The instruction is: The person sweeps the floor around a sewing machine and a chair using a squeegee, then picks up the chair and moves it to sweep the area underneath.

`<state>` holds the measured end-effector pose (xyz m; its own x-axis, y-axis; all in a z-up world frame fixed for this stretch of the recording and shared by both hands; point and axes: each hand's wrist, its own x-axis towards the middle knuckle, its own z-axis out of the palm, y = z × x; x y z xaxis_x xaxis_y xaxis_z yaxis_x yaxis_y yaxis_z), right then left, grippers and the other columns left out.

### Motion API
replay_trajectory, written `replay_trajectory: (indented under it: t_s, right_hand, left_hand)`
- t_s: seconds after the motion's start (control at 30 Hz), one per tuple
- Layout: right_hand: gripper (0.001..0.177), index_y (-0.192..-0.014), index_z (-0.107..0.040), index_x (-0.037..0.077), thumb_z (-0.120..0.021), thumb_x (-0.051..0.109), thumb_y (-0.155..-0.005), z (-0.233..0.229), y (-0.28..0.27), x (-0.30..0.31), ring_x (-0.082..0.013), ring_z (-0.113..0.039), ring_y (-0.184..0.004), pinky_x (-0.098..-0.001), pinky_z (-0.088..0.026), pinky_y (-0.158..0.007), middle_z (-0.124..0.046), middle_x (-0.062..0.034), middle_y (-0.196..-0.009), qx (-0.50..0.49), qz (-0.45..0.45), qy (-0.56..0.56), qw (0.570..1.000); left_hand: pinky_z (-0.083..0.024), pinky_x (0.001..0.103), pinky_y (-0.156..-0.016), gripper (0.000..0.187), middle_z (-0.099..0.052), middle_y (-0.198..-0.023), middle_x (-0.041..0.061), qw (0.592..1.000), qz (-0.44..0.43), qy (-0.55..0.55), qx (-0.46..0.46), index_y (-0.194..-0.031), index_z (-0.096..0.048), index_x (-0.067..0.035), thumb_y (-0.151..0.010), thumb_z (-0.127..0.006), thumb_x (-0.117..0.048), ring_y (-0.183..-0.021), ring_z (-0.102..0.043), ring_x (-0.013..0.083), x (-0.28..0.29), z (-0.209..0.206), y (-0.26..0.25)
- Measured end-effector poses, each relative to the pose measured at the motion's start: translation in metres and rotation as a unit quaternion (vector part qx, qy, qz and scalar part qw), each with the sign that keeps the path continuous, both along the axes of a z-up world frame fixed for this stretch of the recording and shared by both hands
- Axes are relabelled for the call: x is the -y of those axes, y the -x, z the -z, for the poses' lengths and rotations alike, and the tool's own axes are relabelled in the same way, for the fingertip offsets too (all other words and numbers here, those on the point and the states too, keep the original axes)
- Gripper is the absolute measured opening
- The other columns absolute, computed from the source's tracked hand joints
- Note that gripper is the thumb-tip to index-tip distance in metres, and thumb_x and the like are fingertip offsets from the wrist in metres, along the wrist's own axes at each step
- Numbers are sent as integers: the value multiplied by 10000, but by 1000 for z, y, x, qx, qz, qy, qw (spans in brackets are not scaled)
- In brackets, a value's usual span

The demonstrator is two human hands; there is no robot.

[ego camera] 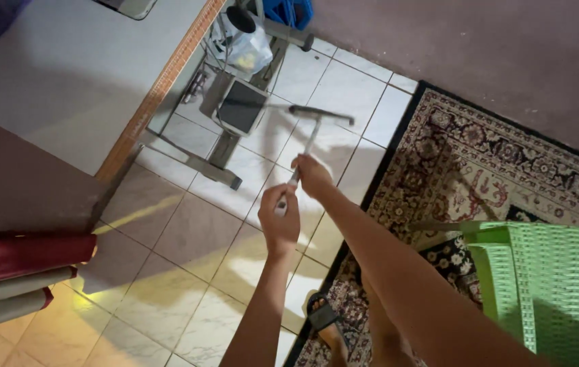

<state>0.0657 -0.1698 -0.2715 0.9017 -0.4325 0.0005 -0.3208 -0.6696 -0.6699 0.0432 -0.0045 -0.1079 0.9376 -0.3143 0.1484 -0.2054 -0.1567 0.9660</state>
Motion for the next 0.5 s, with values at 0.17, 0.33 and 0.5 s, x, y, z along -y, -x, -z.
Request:
replay_trajectory:
  t_s: [0.17, 0.33, 0.5]
  right_hand:
    - [282, -1028, -631, 83, -536, -92, -829, 0, 45, -104, -341, -630, -1105, -411, -512, -948, -647, -127, -1146, 113, -42, -103, 987]
    - [161, -1041, -569, 60, -548, -53, -928, -93, 73, -204, -316, -625, -968, -385, -549, -837, -603, -133, -1071, 97, -132, -199, 966]
    - [242, -984, -560, 64, -536, -141, -857, -155, 79, -219, -326, -630, -962, -398, -570, -848, -590, -138, -1010, 57, -178, -209, 960]
  left_hand:
    - [-545, 295, -770, 83, -729, -974, 79, 998, -13, -56, -8, -986, -722, -38, -933, -678, -85, -883, -681, 166, -81, -41, 27]
    - [-521, 293, -631, 67, -690, -880, 67, 975, -25, -219, -12, -918, -713, -51, -856, -690, -42, -722, -679, 151, -159, -129, 49]
    - [-533, 282, -601, 51, -698, -856, 59, 973, -42, -225, -5, -892, -692, -29, -851, -663, -24, -693, -679, 135, -174, -186, 50]
